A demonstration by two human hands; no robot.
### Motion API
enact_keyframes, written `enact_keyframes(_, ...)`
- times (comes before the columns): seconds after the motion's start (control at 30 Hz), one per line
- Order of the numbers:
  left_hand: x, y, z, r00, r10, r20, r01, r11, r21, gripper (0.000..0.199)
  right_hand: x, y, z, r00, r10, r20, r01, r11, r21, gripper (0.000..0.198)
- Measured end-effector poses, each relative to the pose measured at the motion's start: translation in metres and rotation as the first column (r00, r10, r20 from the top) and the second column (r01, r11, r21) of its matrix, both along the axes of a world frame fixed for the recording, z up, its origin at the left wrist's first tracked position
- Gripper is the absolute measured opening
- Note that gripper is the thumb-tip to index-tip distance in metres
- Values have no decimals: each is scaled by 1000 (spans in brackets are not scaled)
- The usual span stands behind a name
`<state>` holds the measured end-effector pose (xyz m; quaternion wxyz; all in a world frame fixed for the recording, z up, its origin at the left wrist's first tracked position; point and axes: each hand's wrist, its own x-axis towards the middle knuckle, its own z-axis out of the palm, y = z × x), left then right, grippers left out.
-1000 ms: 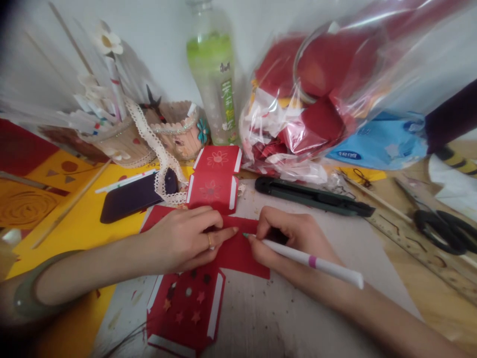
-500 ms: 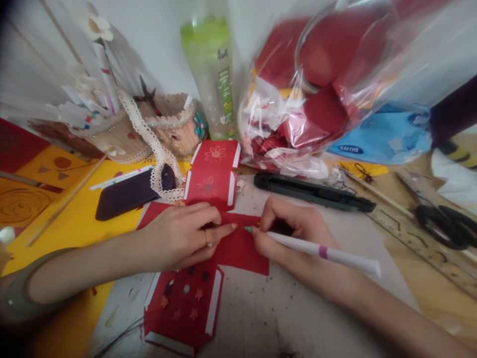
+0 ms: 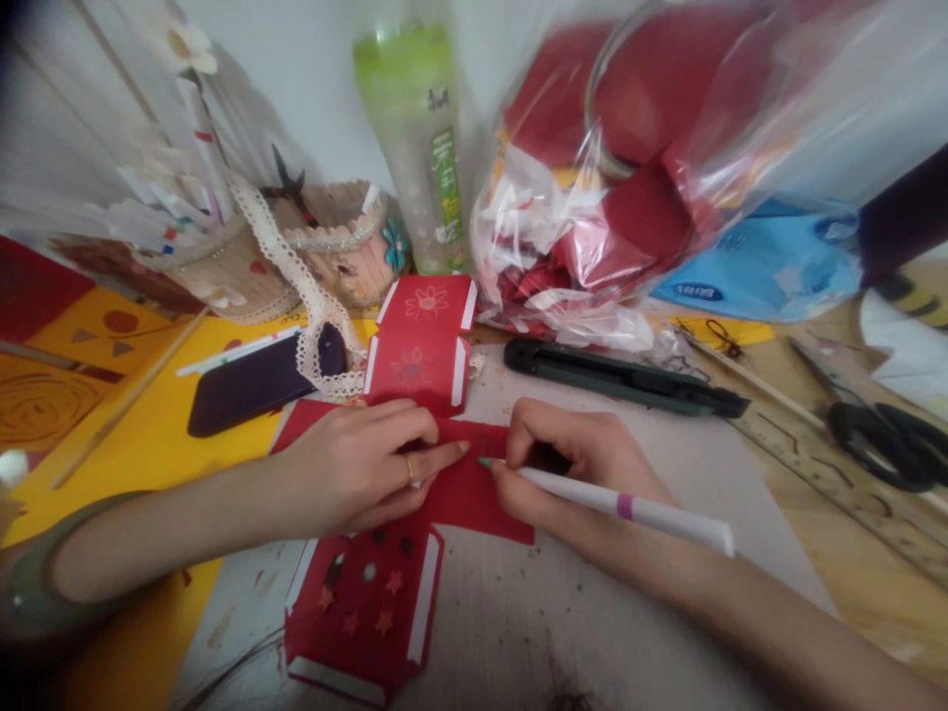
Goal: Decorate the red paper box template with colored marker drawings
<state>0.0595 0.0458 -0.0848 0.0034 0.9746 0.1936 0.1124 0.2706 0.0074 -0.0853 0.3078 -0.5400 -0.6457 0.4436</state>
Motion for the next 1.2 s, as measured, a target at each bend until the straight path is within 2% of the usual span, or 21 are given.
enact_keyframes(0.3,-1,1,2,1000,-10,4,10,1000,-16,28,2,2,1,1000,14,27,-14,1000,17,25)
enact_keyframes(0.4,0,1,2,1000,-7,-8,6,1000,-20,29,5,4,0,999,12,-32,-11,999,44,25)
enact_keyframes(0.5,-1,0,1,1000,-2,-5,2,999,-37,30,7,5,1,992,-100,-74,106,990,88,27)
enact_keyframes(0.63,-2,0,1,1000,15,-4,-15,997,-71,31,5,6,6,966,-242,-91,256,949,183,31)
enact_keyframes(0.73,-4,1,1,1000,3,-8,-4,995,-98,31,5,6,6,946,-288,-146,309,939,153,24)
enact_keyframes(0.8,-5,2,2,1000,-5,1,5,994,-110,30,6,5,6,947,-270,-175,292,949,118,21)
enact_keyframes(1.03,-8,4,9,998,-28,54,36,989,-145,28,5,2,-1,984,-38,-177,58,993,106,25)
enact_keyframes(1.2,-11,6,13,997,-13,74,28,976,-214,25,2,6,1,992,-78,-98,88,991,103,31)
